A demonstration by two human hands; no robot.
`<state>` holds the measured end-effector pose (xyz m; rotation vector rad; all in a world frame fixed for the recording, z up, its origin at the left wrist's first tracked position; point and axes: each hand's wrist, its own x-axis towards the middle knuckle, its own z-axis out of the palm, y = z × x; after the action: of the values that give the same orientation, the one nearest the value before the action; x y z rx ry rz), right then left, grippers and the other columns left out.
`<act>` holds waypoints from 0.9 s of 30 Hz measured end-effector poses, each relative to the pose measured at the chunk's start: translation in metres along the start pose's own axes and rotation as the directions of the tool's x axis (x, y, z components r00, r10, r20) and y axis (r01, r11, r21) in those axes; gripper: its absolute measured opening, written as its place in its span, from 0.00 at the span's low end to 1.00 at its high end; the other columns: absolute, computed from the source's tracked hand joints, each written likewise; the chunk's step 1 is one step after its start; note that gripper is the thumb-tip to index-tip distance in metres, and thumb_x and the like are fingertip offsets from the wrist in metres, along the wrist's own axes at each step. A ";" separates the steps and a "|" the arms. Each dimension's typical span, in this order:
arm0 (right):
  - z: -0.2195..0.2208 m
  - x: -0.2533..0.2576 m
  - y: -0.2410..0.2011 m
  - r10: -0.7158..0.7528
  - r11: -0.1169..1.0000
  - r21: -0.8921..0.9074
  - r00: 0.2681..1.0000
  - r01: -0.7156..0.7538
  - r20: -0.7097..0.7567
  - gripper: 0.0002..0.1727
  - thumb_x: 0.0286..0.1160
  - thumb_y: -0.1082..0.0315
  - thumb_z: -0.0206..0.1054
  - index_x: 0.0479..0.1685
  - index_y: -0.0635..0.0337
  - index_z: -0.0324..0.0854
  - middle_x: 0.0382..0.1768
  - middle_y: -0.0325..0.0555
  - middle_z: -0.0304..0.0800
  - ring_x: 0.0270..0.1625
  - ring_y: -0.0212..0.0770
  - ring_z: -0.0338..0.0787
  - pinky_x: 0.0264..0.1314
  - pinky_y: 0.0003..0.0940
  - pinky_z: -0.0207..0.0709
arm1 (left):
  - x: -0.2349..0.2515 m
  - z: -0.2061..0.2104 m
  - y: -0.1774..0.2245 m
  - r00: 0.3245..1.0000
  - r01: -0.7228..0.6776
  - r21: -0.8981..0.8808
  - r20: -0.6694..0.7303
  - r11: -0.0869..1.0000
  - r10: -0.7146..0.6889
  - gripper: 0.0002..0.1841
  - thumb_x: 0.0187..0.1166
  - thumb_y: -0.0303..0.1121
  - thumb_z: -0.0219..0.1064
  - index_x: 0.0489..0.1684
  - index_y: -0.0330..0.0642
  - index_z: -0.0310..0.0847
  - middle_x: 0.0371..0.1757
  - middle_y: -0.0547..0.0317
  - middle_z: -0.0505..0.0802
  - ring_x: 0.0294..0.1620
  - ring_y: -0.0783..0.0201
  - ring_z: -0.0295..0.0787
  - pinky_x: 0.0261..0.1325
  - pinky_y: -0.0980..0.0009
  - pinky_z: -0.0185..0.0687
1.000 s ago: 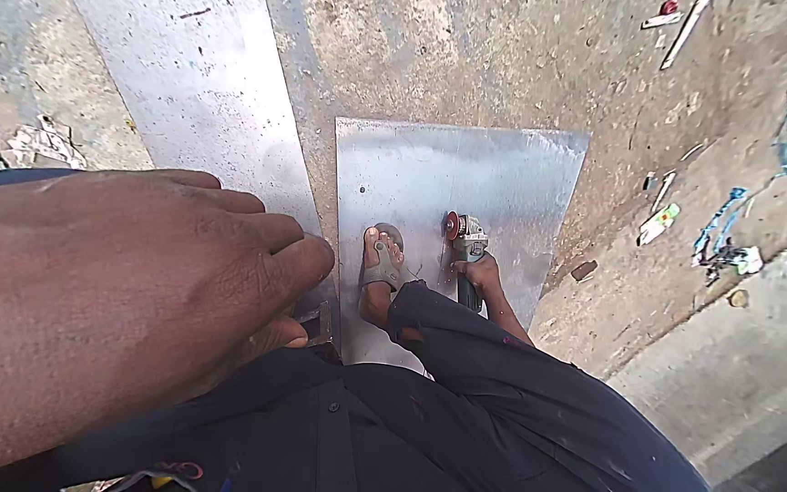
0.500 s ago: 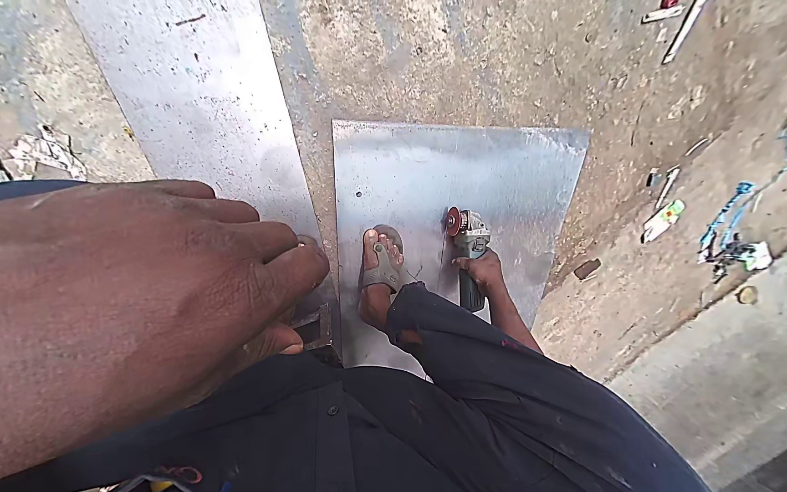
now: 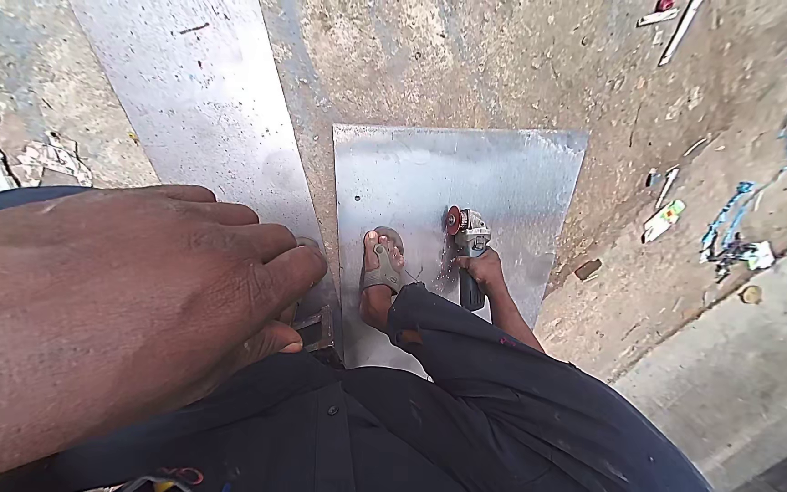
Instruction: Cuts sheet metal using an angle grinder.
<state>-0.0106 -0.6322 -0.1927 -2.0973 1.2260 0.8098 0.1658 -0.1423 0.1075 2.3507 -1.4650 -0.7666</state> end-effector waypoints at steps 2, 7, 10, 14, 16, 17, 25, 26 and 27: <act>0.000 0.000 -0.001 -0.007 1.000 -0.001 1.000 0.007 0.001 0.33 0.45 0.63 0.88 0.55 0.64 0.82 0.41 0.60 0.91 0.43 0.58 0.91 0.47 0.64 0.84 | -0.002 -0.001 -0.001 1.000 -0.017 0.012 0.005 1.000 0.017 0.27 0.77 0.64 0.57 0.60 0.56 0.85 0.41 0.67 0.90 0.38 0.59 0.87 0.40 0.56 0.78; -0.002 -0.002 -0.008 -0.004 1.000 -0.003 1.000 0.004 0.007 0.34 0.47 0.63 0.89 0.57 0.65 0.81 0.43 0.62 0.91 0.45 0.59 0.92 0.51 0.65 0.84 | -0.011 0.006 0.011 0.979 -0.194 0.038 -0.056 0.980 0.196 0.15 0.80 0.49 0.61 0.47 0.52 0.89 0.46 0.61 0.93 0.47 0.54 0.91 0.48 0.52 0.82; -0.002 -0.001 -0.009 -0.010 1.000 0.003 1.000 0.010 0.010 0.33 0.48 0.64 0.89 0.57 0.65 0.81 0.43 0.63 0.91 0.45 0.59 0.91 0.51 0.65 0.83 | -0.047 0.021 0.025 0.959 -0.136 -0.041 -0.255 0.990 0.121 0.16 0.86 0.45 0.60 0.50 0.48 0.92 0.61 0.56 0.95 0.72 0.46 0.85 0.82 0.36 0.64; -0.001 0.002 -0.005 -0.021 1.000 -0.012 1.000 0.021 -0.006 0.33 0.46 0.61 0.89 0.56 0.64 0.82 0.43 0.62 0.91 0.44 0.60 0.91 0.48 0.66 0.82 | -0.171 0.105 0.038 0.732 0.305 -0.298 -0.535 0.905 -0.423 0.40 0.66 0.58 0.78 0.77 0.47 0.77 0.85 0.46 0.75 0.90 0.41 0.60 0.91 0.38 0.54; 0.000 0.002 -0.004 -0.021 1.000 0.000 1.000 0.021 -0.007 0.34 0.45 0.61 0.89 0.56 0.64 0.82 0.44 0.63 0.91 0.46 0.60 0.91 0.50 0.67 0.82 | -0.199 0.134 0.057 0.598 0.481 -0.373 -0.523 0.793 -0.608 0.53 0.60 0.61 0.80 0.90 0.52 0.58 0.91 0.44 0.64 0.91 0.43 0.58 0.88 0.42 0.61; 0.000 0.002 -0.005 -0.022 1.000 0.012 1.000 0.022 -0.005 0.35 0.45 0.61 0.90 0.57 0.64 0.82 0.45 0.63 0.91 0.46 0.61 0.91 0.50 0.67 0.83 | -0.197 0.141 0.069 0.553 0.526 -0.381 -0.526 0.761 -0.646 0.57 0.60 0.62 0.79 0.94 0.55 0.52 0.92 0.44 0.62 0.92 0.44 0.58 0.89 0.42 0.60; -0.002 -0.001 -0.009 -0.035 0.999 -0.019 0.999 0.035 -0.011 0.33 0.47 0.62 0.89 0.55 0.66 0.83 0.44 0.64 0.91 0.45 0.61 0.91 0.50 0.68 0.82 | -0.175 0.148 0.088 0.467 0.616 -0.298 -0.607 0.729 -0.643 0.57 0.63 0.66 0.74 0.94 0.55 0.49 0.91 0.44 0.64 0.91 0.46 0.60 0.88 0.44 0.61; -0.002 0.000 -0.009 -0.041 0.999 -0.017 0.999 0.041 -0.006 0.32 0.47 0.62 0.89 0.54 0.66 0.83 0.44 0.65 0.91 0.45 0.62 0.91 0.50 0.68 0.82 | -0.173 0.146 0.086 0.462 0.613 -0.303 -0.613 0.730 -0.641 0.57 0.62 0.68 0.74 0.95 0.57 0.48 0.92 0.46 0.63 0.92 0.47 0.59 0.88 0.44 0.60; -0.002 0.001 -0.007 -0.045 0.999 -0.007 0.999 0.045 0.000 0.32 0.47 0.62 0.89 0.55 0.66 0.83 0.44 0.64 0.91 0.45 0.61 0.91 0.49 0.67 0.83 | -0.171 0.144 0.085 0.460 0.604 -0.310 -0.617 0.735 -0.638 0.57 0.62 0.68 0.74 0.95 0.58 0.48 0.92 0.47 0.64 0.92 0.48 0.60 0.88 0.45 0.62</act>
<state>-0.0030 -0.6315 -0.1909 -2.1234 1.1732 0.7947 -0.0388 -0.0217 0.0804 2.6796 -0.2239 0.0415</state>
